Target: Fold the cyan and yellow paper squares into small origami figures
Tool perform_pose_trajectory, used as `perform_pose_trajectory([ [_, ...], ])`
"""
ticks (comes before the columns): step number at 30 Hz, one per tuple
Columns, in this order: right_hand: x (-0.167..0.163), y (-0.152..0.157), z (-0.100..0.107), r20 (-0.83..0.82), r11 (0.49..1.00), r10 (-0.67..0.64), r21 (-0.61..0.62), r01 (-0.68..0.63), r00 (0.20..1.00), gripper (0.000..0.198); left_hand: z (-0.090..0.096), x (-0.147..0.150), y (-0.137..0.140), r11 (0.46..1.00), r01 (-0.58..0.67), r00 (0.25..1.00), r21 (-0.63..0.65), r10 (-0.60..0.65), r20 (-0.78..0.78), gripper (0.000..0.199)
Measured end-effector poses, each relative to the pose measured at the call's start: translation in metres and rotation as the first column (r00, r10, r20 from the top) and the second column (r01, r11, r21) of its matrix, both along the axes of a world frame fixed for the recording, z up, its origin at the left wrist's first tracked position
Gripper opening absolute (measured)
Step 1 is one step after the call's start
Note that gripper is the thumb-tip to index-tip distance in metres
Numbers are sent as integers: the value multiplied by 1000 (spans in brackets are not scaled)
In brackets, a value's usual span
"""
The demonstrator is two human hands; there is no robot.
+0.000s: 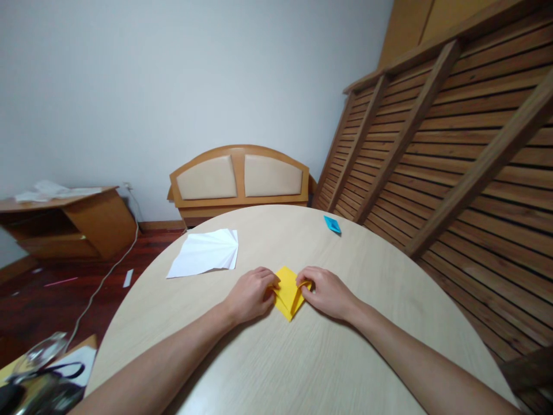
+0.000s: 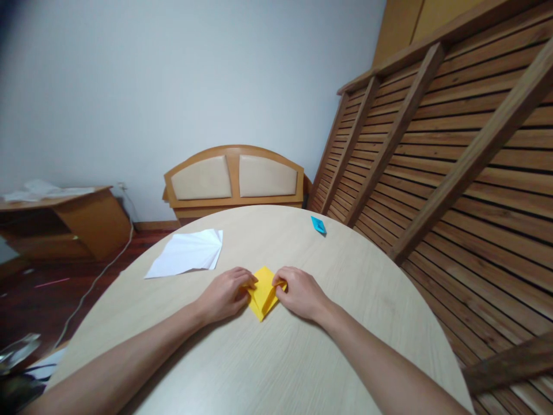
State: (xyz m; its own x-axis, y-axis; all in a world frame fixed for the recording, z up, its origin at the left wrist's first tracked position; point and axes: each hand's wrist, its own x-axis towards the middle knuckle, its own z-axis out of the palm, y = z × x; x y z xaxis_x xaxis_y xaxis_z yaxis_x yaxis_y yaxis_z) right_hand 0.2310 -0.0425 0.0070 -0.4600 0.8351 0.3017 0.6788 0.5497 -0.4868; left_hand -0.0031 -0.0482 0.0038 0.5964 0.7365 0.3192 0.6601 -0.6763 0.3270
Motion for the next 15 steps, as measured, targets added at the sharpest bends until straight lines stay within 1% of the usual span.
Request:
perform_pose_trajectory([
  [4, 3, 1, 0, -34, 999, -38, -34, 37, 999, 15, 1, -2, -1, 995, -103, 995, -4, 103, -11, 25],
  [9, 1, 1, -2, -41, 997, -55, -53, 52, 998, 15, -1, 3, -3, 967, -249, 968, -45, 249, -9, 16],
  [12, -2, 2, -2, -44, 995, -88, -59, 85, 995, 11, -5, 7, -3, 948, -311, 947, -75, 315, 64, 12],
  [15, -3, 2, -3, -50, 992, -111, -73, 107, 993, 16, -9, 10, -1, 927, -349, 914, -139, 369, 169, 6],
])
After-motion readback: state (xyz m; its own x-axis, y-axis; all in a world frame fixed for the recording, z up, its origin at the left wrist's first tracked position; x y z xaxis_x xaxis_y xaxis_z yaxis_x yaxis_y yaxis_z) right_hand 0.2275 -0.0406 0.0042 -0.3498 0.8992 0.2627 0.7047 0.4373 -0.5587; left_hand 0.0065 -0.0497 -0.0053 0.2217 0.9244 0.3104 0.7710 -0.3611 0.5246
